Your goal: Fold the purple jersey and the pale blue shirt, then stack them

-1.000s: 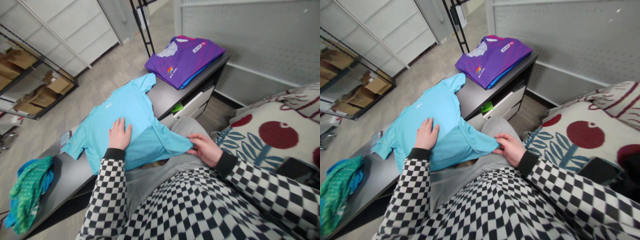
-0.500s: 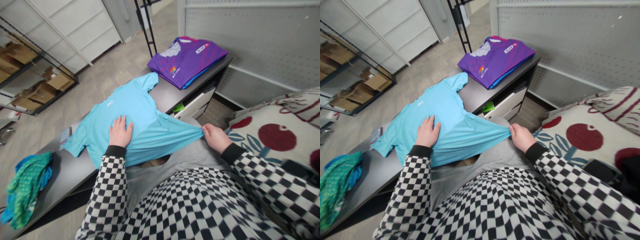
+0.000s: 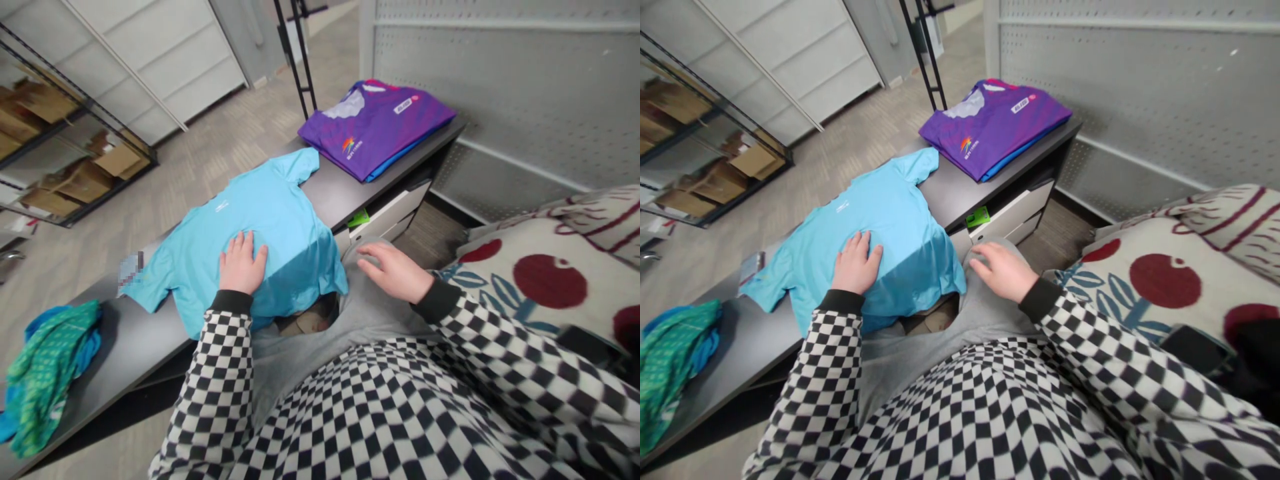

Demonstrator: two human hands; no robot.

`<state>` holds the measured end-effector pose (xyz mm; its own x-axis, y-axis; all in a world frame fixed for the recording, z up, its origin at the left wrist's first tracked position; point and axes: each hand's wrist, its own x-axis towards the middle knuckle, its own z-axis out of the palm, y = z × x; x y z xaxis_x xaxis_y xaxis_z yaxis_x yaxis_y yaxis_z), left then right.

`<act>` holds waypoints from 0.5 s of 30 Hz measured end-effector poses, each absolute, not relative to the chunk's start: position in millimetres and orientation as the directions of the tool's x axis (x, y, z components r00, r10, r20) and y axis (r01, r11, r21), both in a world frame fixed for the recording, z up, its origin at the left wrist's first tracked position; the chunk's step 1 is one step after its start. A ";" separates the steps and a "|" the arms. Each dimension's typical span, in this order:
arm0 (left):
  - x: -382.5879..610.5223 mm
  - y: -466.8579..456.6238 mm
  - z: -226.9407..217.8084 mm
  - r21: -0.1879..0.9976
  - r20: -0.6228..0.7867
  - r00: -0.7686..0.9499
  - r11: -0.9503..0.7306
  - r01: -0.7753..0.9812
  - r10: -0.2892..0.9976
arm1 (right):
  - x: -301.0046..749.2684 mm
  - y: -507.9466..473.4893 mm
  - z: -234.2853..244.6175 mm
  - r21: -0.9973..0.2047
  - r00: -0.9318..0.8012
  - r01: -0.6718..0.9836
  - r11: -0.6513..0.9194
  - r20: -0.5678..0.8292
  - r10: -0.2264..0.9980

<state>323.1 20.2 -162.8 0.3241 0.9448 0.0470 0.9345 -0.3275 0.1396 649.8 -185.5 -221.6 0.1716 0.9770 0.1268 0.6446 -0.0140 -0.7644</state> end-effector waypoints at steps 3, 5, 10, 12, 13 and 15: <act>323.7 19.8 -161.8 0.141 0.045 0.324 -0.328 0.934 0.945 | 634.5 -142.9 -203.0 -0.806 0.298 0.592 -0.015 0.201 0.933; 324.2 19.6 -160.8 0.139 0.041 0.322 -0.325 0.936 0.946 | 626.5 -119.4 -192.8 -0.792 0.342 0.609 -0.047 0.208 0.916; 325.2 17.1 -159.2 0.147 0.041 0.317 -0.320 0.936 0.948 | 614.8 -94.0 -186.3 -0.749 0.354 0.652 -0.119 0.163 0.921; 325.7 15.7 -159.4 0.154 0.047 0.319 -0.323 0.934 0.946 | 612.3 -94.4 -189.6 -0.768 0.356 0.627 -0.132 0.132 0.925; 325.8 15.4 -159.8 0.155 0.050 0.321 -0.324 0.933 0.946 | 611.4 -95.4 -191.6 -0.778 0.357 0.613 -0.138 0.117 0.927; 325.1 16.6 -160.9 0.155 0.051 0.322 -0.326 0.932 0.945 | 610.6 -97.6 -195.1 -0.806 0.356 0.577 -0.132 0.102 0.929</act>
<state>325.1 16.6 -160.9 0.3223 0.9453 0.0512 0.9325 -0.3263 0.1550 610.6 -97.6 -195.1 0.3558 0.9290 0.1021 0.5767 -0.1323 -0.8062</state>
